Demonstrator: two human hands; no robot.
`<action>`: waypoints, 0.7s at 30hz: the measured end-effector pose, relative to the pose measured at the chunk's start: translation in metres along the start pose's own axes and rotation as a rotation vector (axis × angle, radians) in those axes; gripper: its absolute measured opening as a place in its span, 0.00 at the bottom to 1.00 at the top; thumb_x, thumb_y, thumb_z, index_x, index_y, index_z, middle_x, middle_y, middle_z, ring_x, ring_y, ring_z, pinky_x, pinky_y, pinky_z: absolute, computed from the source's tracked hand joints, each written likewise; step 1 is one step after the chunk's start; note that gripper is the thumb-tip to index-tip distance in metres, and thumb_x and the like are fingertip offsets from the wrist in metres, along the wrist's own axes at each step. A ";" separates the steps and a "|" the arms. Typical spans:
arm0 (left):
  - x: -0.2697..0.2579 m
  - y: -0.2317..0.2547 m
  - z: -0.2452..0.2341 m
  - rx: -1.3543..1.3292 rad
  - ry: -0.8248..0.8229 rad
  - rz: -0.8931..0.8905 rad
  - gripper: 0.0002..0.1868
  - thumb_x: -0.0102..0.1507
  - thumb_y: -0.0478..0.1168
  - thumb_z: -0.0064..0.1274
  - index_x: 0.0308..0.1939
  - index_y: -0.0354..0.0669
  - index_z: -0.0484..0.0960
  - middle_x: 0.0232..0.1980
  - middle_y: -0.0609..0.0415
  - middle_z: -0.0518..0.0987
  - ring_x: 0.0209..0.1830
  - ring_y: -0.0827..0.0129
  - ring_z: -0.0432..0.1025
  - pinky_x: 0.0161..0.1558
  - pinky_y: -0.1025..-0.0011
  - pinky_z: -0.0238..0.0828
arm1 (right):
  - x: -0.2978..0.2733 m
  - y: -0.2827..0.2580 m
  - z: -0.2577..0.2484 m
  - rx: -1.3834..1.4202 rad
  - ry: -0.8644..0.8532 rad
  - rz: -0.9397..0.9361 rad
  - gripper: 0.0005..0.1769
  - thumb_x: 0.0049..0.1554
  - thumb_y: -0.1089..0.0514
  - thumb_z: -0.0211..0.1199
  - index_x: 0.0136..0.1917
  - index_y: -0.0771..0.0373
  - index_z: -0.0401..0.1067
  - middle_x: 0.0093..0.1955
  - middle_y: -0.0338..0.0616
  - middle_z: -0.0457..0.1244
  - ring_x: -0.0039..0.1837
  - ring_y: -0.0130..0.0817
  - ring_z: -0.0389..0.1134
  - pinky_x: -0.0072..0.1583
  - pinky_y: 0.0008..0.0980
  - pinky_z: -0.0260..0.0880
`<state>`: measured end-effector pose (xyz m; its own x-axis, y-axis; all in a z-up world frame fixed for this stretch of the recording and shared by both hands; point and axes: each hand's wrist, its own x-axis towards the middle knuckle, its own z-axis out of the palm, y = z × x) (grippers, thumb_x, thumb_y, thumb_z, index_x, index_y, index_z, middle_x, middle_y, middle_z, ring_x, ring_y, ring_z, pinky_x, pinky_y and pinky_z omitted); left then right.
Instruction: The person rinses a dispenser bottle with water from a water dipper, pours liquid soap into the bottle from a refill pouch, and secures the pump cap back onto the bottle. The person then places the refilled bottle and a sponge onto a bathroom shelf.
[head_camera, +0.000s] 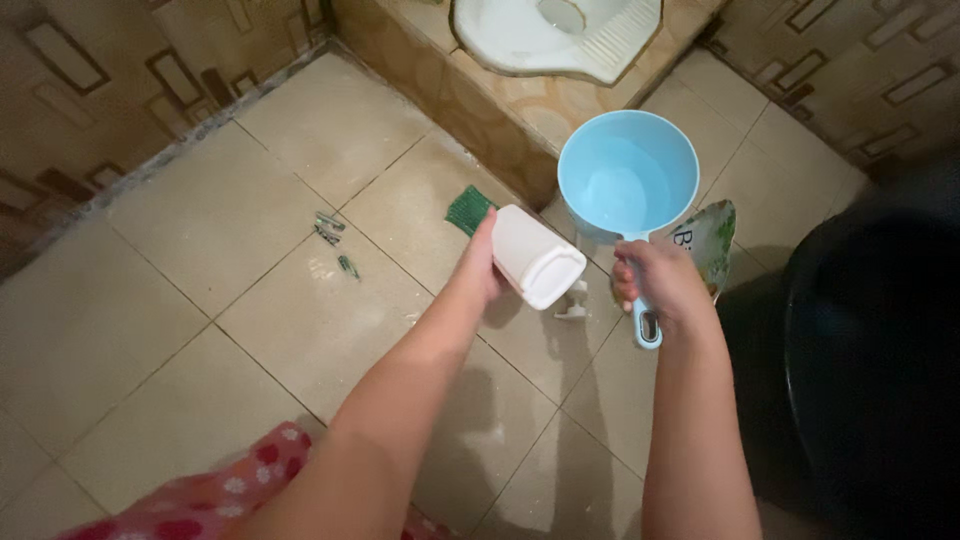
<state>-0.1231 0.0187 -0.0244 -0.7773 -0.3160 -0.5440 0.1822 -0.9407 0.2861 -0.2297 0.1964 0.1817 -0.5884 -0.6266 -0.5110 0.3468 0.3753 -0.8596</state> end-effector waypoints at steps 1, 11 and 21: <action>-0.002 0.001 0.001 0.002 0.000 -0.001 0.37 0.64 0.69 0.43 0.65 0.47 0.75 0.64 0.49 0.79 0.63 0.55 0.74 0.63 0.51 0.71 | -0.002 0.000 0.002 -0.035 0.061 0.011 0.08 0.60 0.61 0.54 0.40 0.63 0.62 0.26 0.38 0.54 0.26 0.28 0.53 0.30 0.33 0.54; -0.054 0.005 0.023 0.628 0.306 0.333 0.39 0.54 0.52 0.70 0.65 0.42 0.71 0.58 0.45 0.79 0.55 0.60 0.76 0.55 0.59 0.76 | -0.006 -0.003 0.006 -0.177 0.123 -0.063 0.06 0.59 0.61 0.55 0.42 0.66 0.67 0.26 0.39 0.57 0.26 0.28 0.56 0.31 0.32 0.56; -0.074 0.007 0.036 1.046 0.122 0.801 0.33 0.52 0.40 0.71 0.59 0.46 0.75 0.53 0.56 0.84 0.53 0.71 0.78 0.53 0.70 0.77 | -0.023 -0.016 0.005 -0.499 0.203 -0.264 0.11 0.59 0.57 0.58 0.46 0.69 0.70 0.24 0.42 0.60 0.24 0.31 0.59 0.30 0.34 0.58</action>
<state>-0.0859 0.0401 0.0466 -0.6044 -0.7967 0.0078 -0.0277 0.0308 0.9991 -0.2178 0.2012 0.2073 -0.7526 -0.6180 -0.2275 -0.1863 0.5311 -0.8266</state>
